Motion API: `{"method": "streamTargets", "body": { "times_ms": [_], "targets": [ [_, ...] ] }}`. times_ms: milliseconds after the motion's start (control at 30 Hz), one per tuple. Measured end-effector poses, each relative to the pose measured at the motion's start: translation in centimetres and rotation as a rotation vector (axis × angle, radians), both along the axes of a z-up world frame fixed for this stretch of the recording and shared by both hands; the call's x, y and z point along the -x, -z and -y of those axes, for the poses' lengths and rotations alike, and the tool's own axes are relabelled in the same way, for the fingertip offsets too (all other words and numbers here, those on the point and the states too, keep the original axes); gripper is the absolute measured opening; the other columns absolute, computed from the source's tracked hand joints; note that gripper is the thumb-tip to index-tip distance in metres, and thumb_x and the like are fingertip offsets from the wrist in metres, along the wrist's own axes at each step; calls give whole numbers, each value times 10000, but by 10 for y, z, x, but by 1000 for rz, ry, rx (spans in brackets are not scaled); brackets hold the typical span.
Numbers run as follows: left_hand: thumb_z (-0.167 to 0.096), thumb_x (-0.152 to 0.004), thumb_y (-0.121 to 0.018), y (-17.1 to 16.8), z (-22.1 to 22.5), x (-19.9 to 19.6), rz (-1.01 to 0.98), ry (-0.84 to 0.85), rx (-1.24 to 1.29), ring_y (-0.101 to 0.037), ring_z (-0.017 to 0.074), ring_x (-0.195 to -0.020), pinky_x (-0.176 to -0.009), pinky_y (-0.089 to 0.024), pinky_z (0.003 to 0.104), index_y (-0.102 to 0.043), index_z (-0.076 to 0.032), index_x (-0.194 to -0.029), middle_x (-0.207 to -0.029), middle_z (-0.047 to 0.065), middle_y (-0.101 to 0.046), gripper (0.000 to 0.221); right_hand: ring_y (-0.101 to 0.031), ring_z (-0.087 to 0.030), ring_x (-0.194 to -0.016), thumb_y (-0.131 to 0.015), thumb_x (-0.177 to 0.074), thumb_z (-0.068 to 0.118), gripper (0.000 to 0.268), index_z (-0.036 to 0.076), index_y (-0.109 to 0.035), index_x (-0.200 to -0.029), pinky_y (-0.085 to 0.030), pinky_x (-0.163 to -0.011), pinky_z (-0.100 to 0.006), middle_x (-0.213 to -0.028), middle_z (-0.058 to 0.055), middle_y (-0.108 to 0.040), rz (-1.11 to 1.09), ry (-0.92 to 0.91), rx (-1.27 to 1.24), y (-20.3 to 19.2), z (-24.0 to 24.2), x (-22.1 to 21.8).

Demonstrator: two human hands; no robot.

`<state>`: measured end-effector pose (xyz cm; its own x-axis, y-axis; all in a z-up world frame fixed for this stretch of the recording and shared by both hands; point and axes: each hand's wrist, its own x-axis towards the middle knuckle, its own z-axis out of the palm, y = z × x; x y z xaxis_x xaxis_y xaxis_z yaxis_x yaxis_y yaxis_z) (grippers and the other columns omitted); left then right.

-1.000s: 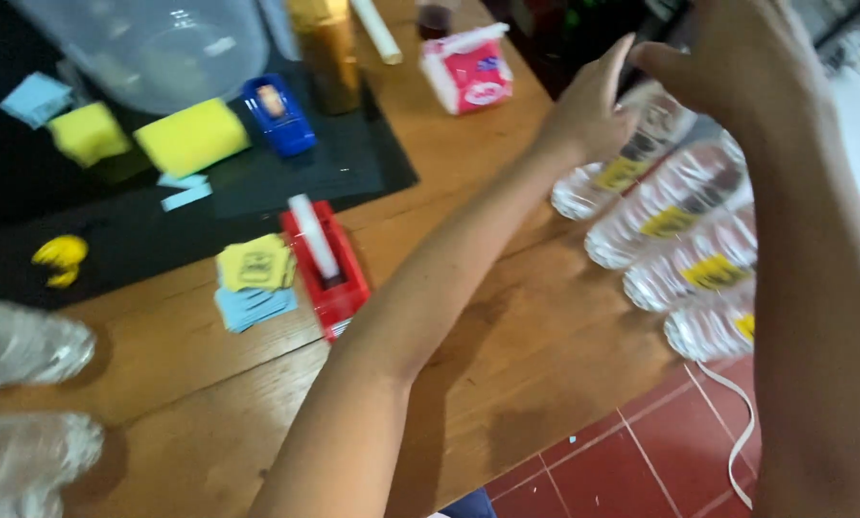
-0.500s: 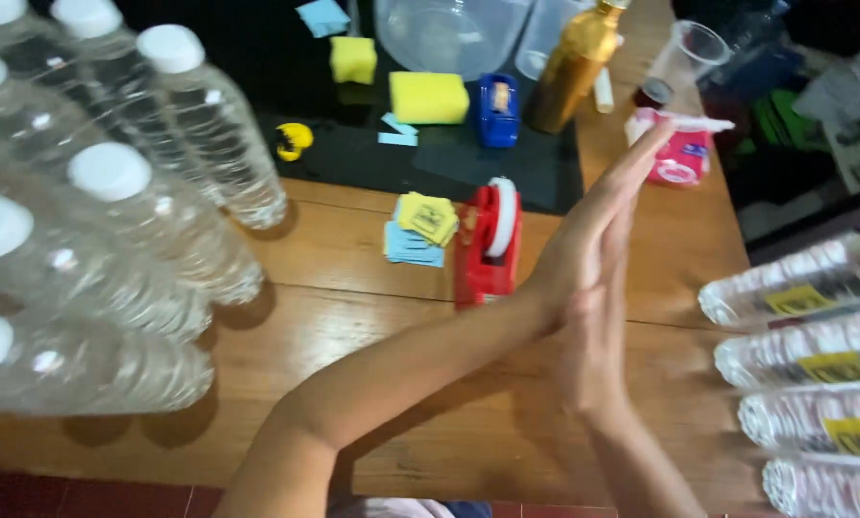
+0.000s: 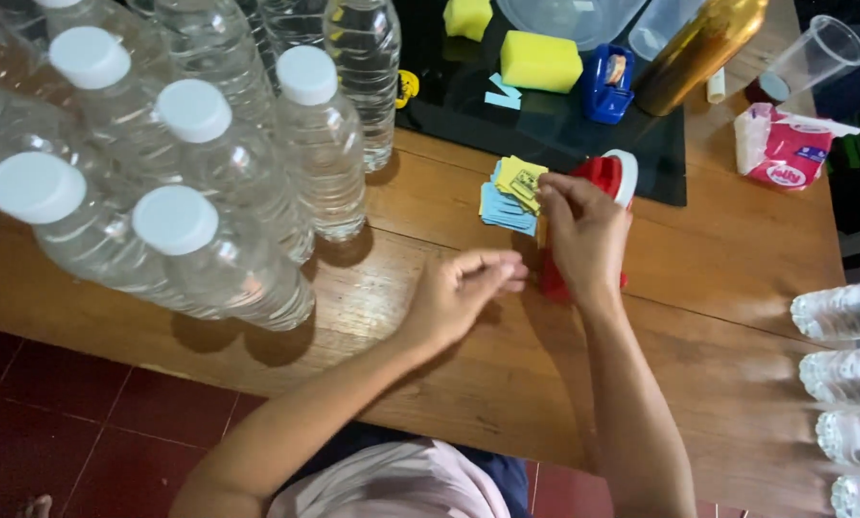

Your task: The person is manually applying yellow labels to clear plastic bottles using tape from a red dispenser.

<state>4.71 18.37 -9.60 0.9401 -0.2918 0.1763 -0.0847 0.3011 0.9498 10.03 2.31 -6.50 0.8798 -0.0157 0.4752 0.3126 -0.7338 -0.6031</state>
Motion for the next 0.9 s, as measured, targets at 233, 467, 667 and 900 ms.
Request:
{"method": "streamTargets", "body": {
  "times_ms": [233, 467, 667, 900],
  "targets": [
    [-357, -858, -682, 34, -11, -35, -209, -190, 78, -623, 141, -435, -428, -555, 235, -651, -24, -728, -523, 127, -611, 360, -659, -280, -878, -731, -754, 157, 377, 146, -524, -1069, -562, -703, -388, -938, -92, -673, -74, 321, 707, 56, -7, -48],
    [-278, -915, -591, 29, -15, -30, -136, -224, 127, -625, 121, -489, -470, -525, 207, -667, -80, -812, -569, 88, -617, 236, -689, -249, -709, -656, -834, 145, 208, 184, -517, -984, -569, -581, -378, -765, -42, -656, -99, 447, 932, 79, -15, -51],
    [-270, -931, -541, 32, -16, -37, -129, -268, 116, -640, 129, -532, -501, -510, 199, -669, -99, -906, -611, 76, -626, 214, -684, -356, -707, -510, -866, 78, 350, 200, -508, -1194, -568, -611, -462, -763, -130, -656, -245, 357, 802, 73, -12, -42],
    [-174, -975, -452, 6, -35, -28, 47, -364, 258, -601, 87, -647, -635, -534, 190, -490, -52, -1205, -729, 63, -605, 264, -570, -187, -544, -575, -867, 164, 202, 148, -547, -1066, -499, -498, -297, -655, -34, -536, 486, 246, 868, 44, -39, 33]
  ]
}}
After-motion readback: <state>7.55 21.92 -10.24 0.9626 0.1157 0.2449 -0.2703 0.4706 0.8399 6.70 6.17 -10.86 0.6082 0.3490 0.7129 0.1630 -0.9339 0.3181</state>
